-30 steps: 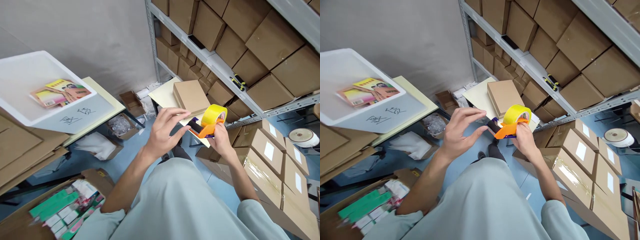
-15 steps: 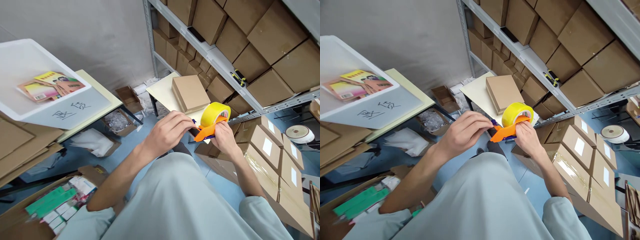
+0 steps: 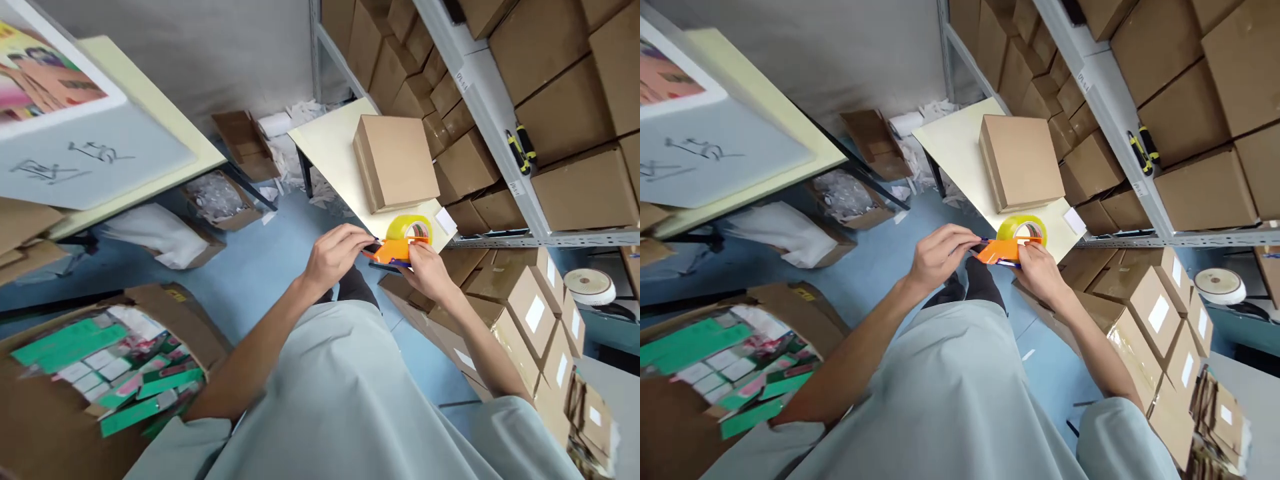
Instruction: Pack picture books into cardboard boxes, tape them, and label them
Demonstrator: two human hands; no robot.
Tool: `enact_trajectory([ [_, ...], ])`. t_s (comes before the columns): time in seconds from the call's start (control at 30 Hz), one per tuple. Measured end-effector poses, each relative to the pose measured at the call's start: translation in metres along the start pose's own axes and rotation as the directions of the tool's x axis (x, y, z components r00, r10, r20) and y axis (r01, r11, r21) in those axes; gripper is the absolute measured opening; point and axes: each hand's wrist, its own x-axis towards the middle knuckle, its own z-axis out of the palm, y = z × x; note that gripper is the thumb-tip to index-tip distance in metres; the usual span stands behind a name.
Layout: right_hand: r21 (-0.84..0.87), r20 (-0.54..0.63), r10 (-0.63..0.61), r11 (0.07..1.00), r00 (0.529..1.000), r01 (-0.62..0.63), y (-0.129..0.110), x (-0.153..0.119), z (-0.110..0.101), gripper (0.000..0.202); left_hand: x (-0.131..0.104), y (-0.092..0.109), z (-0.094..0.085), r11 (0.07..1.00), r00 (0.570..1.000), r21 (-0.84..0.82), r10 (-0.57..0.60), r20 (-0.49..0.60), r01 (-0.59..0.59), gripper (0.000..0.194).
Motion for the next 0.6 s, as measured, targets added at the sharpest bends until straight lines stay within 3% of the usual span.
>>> enact_trajectory([
  [0.07,0.031,0.137,0.060,0.997,0.989,-0.065,0.017,0.002,0.025,0.018,-0.013,-0.030,0.020,0.993,0.995,-0.049,-0.102,0.019,0.103,0.020],
  [0.17,0.036,0.321,0.175,0.980,0.931,-0.196,0.044,-0.008,0.059,0.024,-0.031,-0.072,0.041,0.963,0.967,-0.085,-0.252,0.048,0.255,0.022],
  [0.33,-0.103,0.529,0.389,0.911,0.754,-0.398,0.090,-0.038,0.096,0.030,-0.043,-0.151,0.044,0.885,0.884,-0.009,-0.465,0.039,0.466,0.024],
  [0.43,-0.156,0.568,0.488,0.855,0.663,-0.495,0.111,-0.045,0.115,0.037,-0.034,-0.194,0.050,0.851,0.849,0.034,-0.525,0.063,0.524,0.023],
  [0.6,-0.149,0.490,0.590,0.782,0.642,-0.605,0.125,-0.037,0.151,0.050,-0.007,-0.243,0.084,0.854,0.851,0.048,-0.520,0.071,0.517,0.019],
])
